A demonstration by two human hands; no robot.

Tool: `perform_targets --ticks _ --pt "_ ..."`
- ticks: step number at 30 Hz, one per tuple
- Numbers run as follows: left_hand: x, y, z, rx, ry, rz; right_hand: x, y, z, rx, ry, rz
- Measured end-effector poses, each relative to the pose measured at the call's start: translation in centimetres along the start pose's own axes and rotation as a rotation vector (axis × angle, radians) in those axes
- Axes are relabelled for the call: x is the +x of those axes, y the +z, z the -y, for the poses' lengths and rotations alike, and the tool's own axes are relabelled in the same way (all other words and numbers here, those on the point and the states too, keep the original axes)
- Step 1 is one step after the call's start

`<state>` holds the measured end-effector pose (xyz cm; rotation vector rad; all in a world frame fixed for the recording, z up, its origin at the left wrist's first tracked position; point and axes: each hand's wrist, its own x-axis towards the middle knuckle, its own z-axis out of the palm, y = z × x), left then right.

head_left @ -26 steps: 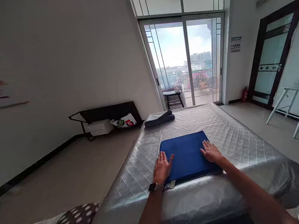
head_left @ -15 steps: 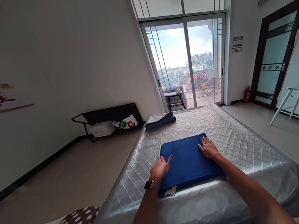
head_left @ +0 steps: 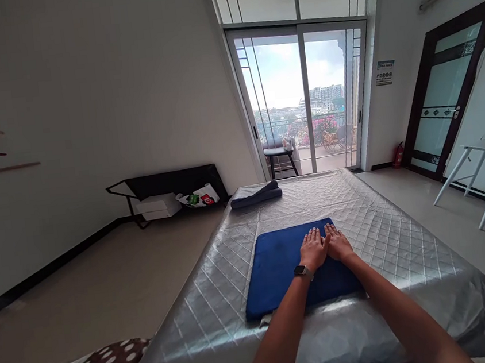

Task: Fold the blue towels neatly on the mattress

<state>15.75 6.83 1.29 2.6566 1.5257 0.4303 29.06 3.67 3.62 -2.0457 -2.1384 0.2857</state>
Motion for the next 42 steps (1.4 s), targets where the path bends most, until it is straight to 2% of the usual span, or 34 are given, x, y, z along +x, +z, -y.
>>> perform_targets --ticks 2,6,9,11,13,17,22,27,29,31,35,37,39,42 --pt "-0.8 -0.6 2.1 0.005 -0.110 0.000 0.0 -0.2 0.2 0.010 0.020 0.002" --pt "-4.4 -2.8 8.5 0.053 -0.448 -0.011 -0.2 -0.7 0.6 0.036 0.043 0.022" --pt "-6.9 -4.3 12.5 0.086 -0.598 -0.023 -0.4 -1.1 0.8 0.036 0.054 0.050" --pt "-7.9 -4.7 14.0 0.099 -0.653 -0.028 -0.4 -1.3 0.9 0.023 0.066 0.072" --pt "-8.2 -4.7 14.5 0.107 -0.673 -0.038 0.0 -1.5 1.0 0.012 0.070 0.084" --pt "-8.3 -4.5 14.2 0.115 -0.679 -0.084 1.8 -2.1 1.0 0.017 0.043 0.058" --pt "-8.1 -5.3 13.8 0.121 -0.603 -0.125 3.4 -2.2 0.8 0.041 0.024 0.048" --pt "-5.0 -5.4 12.1 0.125 -0.488 -0.135 3.6 -1.1 0.7 0.065 0.038 0.024" --pt "-3.0 -4.6 10.1 0.118 -0.437 -0.130 3.6 -0.8 0.6 0.068 0.037 0.011" --pt "-1.0 -3.5 7.1 0.098 -0.355 -0.110 3.8 -0.4 0.4 0.063 0.025 -0.007" --pt "2.4 -1.1 0.4 0.012 -0.060 -0.006 4.0 0.2 -0.4 0.044 -0.020 -0.010" --pt "3.3 -0.4 -1.4 -0.011 0.000 0.035 4.1 0.4 -0.6 0.037 -0.034 0.000" --pt "3.4 0.0 -1.5 -0.009 -0.024 0.054 4.2 0.5 -0.7 0.035 -0.037 0.001" --pt "2.3 -0.3 1.5 0.019 -0.117 0.061 4.2 0.4 -0.3 0.045 -0.005 -0.017"
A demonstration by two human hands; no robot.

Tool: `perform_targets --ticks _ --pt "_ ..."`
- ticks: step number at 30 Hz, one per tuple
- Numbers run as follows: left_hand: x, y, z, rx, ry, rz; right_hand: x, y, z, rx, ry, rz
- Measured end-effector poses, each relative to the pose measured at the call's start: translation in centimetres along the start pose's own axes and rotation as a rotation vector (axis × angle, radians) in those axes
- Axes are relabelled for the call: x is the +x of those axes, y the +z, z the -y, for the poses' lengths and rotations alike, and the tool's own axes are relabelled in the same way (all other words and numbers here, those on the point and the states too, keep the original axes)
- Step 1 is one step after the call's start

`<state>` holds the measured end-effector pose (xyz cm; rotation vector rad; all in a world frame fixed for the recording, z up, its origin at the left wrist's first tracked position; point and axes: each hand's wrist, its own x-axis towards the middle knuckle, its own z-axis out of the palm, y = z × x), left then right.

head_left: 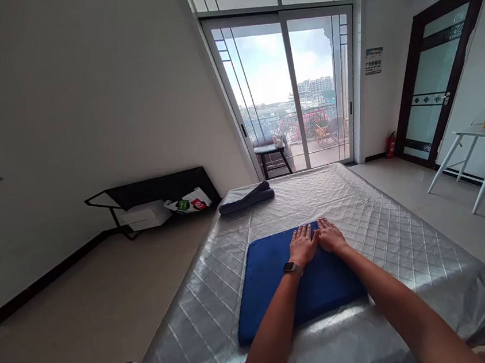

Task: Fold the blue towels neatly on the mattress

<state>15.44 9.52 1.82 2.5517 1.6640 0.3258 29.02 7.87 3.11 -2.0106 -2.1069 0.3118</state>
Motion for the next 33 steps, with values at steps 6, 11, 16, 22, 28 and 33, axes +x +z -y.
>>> perform_targets --ticks 6,11,16,22,28,33 --pt "-3.8 -1.9 9.8 0.094 -0.242 -0.030 -0.2 -0.5 0.7 0.026 0.045 0.007" --pt "-6.2 -3.0 13.6 0.101 -0.379 -0.072 -0.2 -0.9 0.7 0.021 0.057 0.032" --pt "-6.4 -3.1 13.4 0.085 -0.431 -0.086 -0.8 -1.8 1.0 0.009 0.052 0.032" --pt "-6.4 -3.7 12.7 0.082 -0.431 -0.091 -3.8 -2.2 0.5 -0.005 0.036 0.036" --pt "-6.6 -4.6 11.8 0.067 -0.456 -0.108 -7.1 -1.1 -0.3 0.016 -0.008 0.002" --pt "-6.3 -5.6 9.5 0.055 -0.353 -0.130 -7.5 -0.8 0.0 0.038 0.008 0.044"
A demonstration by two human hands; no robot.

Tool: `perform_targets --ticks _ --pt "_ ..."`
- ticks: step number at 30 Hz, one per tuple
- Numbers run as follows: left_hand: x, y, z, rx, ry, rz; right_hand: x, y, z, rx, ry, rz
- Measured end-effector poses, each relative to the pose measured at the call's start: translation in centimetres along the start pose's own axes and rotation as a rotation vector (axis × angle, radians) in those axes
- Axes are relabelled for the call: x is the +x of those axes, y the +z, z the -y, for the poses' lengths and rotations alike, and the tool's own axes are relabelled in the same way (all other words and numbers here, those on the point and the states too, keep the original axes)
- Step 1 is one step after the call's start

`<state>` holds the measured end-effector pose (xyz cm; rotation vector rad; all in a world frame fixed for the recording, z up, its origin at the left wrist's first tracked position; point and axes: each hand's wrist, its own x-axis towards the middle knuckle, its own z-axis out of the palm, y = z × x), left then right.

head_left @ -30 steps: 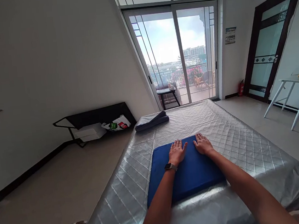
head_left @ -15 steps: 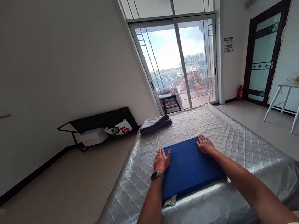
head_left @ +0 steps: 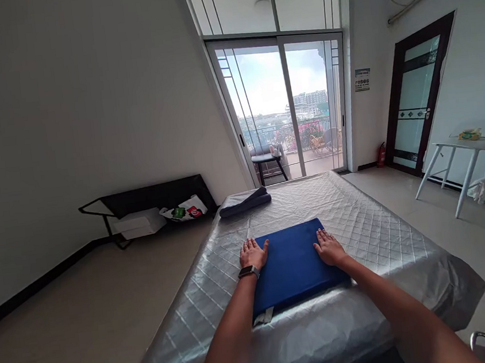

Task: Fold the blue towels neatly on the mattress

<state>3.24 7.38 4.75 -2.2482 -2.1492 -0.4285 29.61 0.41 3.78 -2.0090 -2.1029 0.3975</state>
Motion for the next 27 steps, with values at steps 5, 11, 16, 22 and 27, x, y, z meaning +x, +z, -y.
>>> perform_targets --ticks 5,11,16,22,27 --pt "-0.9 0.8 -6.5 -0.011 0.186 0.002 -0.1 -0.2 0.3 -0.005 -0.008 -0.022" --pt "-3.7 3.9 -14.1 -0.041 0.454 0.117 -0.7 -0.6 0.1 -0.048 -0.049 -0.021" --pt "-4.5 3.9 -11.7 -0.046 0.393 0.121 -0.7 -0.8 0.2 -0.077 -0.044 -0.034" --pt "-5.3 2.7 -1.2 0.038 0.107 0.093 -0.5 -0.8 0.4 -0.044 -0.017 -0.020" --pt "-5.7 3.0 5.1 0.055 -0.037 0.040 -0.7 -0.9 0.4 -0.048 -0.005 0.000"
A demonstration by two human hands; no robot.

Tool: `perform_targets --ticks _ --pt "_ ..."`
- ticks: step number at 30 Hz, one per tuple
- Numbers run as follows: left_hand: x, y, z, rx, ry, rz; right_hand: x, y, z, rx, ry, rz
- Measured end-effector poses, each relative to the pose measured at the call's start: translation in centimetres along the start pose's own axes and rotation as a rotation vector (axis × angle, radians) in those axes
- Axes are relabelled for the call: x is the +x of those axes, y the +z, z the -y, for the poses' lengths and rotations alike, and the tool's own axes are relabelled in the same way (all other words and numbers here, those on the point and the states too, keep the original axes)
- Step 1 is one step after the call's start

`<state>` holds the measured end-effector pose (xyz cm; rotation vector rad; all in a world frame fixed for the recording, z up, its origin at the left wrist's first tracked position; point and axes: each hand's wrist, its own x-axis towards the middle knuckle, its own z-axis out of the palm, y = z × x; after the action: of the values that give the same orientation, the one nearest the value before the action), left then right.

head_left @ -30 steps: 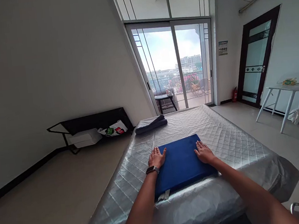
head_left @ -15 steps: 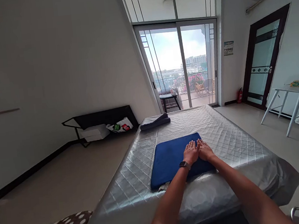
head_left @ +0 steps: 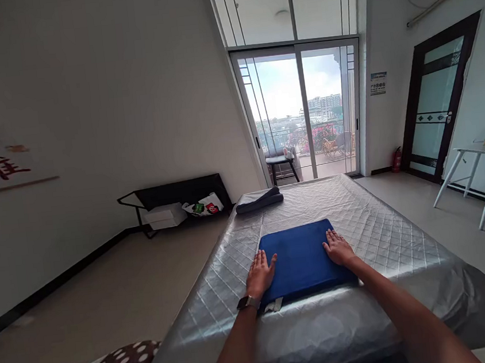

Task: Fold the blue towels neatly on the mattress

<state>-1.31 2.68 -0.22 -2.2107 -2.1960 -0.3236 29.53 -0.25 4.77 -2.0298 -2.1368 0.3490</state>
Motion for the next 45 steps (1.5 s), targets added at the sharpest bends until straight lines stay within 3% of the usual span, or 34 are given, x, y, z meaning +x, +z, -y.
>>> perform_targets --ticks 4,9,14,19,21,23,26,29,31,33,36,42,45 --pt "-0.1 1.0 1.0 -0.016 0.026 -0.045 0.8 -0.1 0.1 -0.011 0.006 0.023" --pt "-0.3 1.8 0.9 -0.026 0.026 -0.087 4.5 -0.8 0.7 0.009 0.003 -0.013" --pt "-0.4 2.1 1.5 -0.015 0.030 -0.062 7.7 -0.8 1.3 0.022 0.009 -0.032" --pt "-0.1 1.2 1.7 0.058 0.012 -0.006 8.3 0.4 1.2 0.024 0.044 -0.052" --pt "0.4 0.3 0.1 0.086 0.019 0.009 8.4 0.8 1.1 0.037 0.053 -0.068" --pt "1.3 -0.7 -3.0 0.089 0.111 0.012 8.5 1.1 1.1 0.049 0.051 -0.079" --pt "3.3 -1.8 -9.8 0.044 0.330 0.017 8.7 1.5 0.8 0.045 0.037 -0.100" --pt "5.2 -1.7 -16.1 -0.031 0.412 0.039 8.9 2.1 0.2 0.022 0.000 -0.122" --pt "6.1 -1.1 -18.6 -0.058 0.413 0.069 9.0 2.4 -0.2 0.007 -0.025 -0.127" --pt "6.7 -0.3 -19.3 -0.067 0.392 0.093 9.1 2.6 -0.4 -0.003 -0.037 -0.127" --pt "7.0 0.6 -17.0 -0.067 0.342 0.100 9.2 2.5 -0.3 -0.007 -0.022 -0.129" --pt "7.1 -0.3 -6.3 -0.021 0.114 0.060 9.1 1.8 0.4 0.010 0.043 -0.084" --pt "7.1 -0.7 -2.4 -0.027 0.012 0.035 9.0 1.4 0.5 0.008 0.047 -0.054"
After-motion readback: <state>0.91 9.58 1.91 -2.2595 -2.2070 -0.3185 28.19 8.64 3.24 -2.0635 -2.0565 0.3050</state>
